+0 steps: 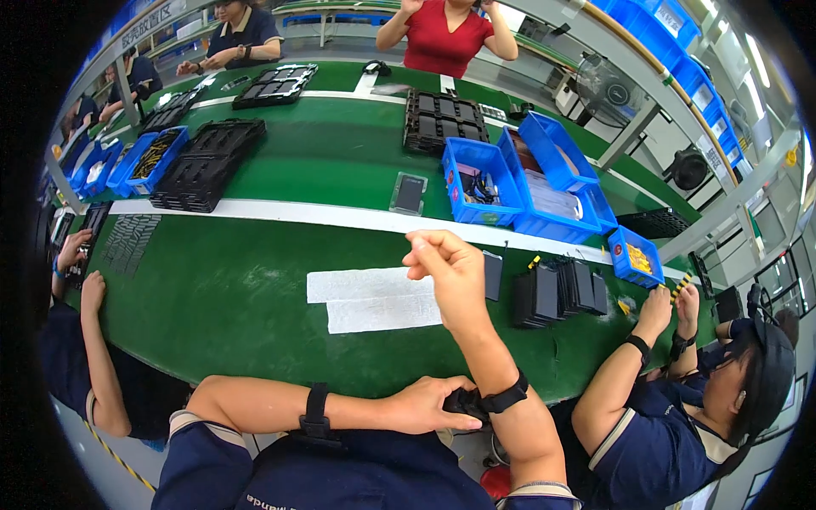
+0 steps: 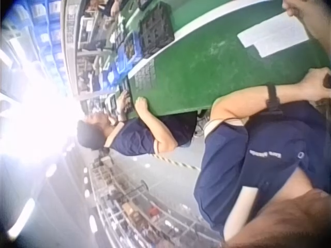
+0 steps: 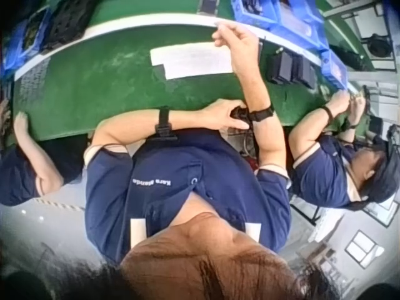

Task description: Manually assembling and inspecting small black plastic or electronic housings at a factory workstation.

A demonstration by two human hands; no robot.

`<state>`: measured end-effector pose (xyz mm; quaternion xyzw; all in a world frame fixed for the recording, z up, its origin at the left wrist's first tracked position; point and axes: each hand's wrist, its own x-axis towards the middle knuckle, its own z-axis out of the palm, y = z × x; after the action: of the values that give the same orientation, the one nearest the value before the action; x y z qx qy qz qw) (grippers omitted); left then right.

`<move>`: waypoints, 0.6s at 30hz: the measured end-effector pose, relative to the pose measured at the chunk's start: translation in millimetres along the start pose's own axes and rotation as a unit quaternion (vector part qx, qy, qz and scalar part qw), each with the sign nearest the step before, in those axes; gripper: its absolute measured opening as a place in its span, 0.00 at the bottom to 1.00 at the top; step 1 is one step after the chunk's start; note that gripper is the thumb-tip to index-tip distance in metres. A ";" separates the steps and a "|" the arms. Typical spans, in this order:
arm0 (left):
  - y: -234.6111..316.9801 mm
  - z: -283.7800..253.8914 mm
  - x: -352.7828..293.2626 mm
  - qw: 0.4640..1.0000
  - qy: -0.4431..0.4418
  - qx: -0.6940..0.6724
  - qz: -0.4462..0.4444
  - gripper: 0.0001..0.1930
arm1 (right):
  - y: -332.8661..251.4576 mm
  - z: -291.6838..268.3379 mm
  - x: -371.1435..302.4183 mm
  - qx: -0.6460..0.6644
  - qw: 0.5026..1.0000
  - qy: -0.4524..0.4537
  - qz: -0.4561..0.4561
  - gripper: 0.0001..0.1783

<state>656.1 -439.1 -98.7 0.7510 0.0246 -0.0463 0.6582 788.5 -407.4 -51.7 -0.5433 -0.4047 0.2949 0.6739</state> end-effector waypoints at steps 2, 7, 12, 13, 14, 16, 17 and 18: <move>-14.9 2.3 3.5 1.000 0.015 -0.003 0.010 0.31 | 2.0 4.2 3.3 0.036 0.999 0.012 0.029 0.09; -10.7 -23.1 4.9 0.994 0.045 -0.043 0.087 0.29 | 4.6 1.5 -5.7 -0.072 0.996 -0.023 0.054 0.10; -12.1 -109.2 3.5 0.952 0.074 -0.297 0.003 0.12 | 34.9 -14.6 -11.8 -0.022 0.992 -0.023 0.126 0.08; -13.8 -123.5 2.1 0.941 0.116 -0.318 0.015 0.12 | 44.6 -17.7 -11.1 -0.019 0.990 -0.032 0.139 0.08; -14.9 -135.3 -0.5 0.927 0.159 -0.338 0.030 0.12 | 50.4 -16.8 -10.7 -0.017 0.987 -0.043 0.152 0.08; -30.9 -156.5 -1.7 0.949 0.268 -0.134 0.093 0.14 | 57.3 -8.5 -12.2 -0.051 0.982 -0.063 0.173 0.07; -36.1 -162.8 -9.0 0.948 0.302 0.082 0.059 0.13 | 63.1 -8.2 -14.7 -0.084 0.981 -0.078 0.156 0.07; -42.3 -165.0 -12.0 0.948 0.301 0.082 0.059 0.13 | 63.2 -8.6 -16.7 -0.138 0.974 -0.097 0.152 0.07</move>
<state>646.1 -269.7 -117.8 0.7817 0.1735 0.2189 0.5576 790.3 -410.7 -117.5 -0.6553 -0.4174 0.3862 0.4972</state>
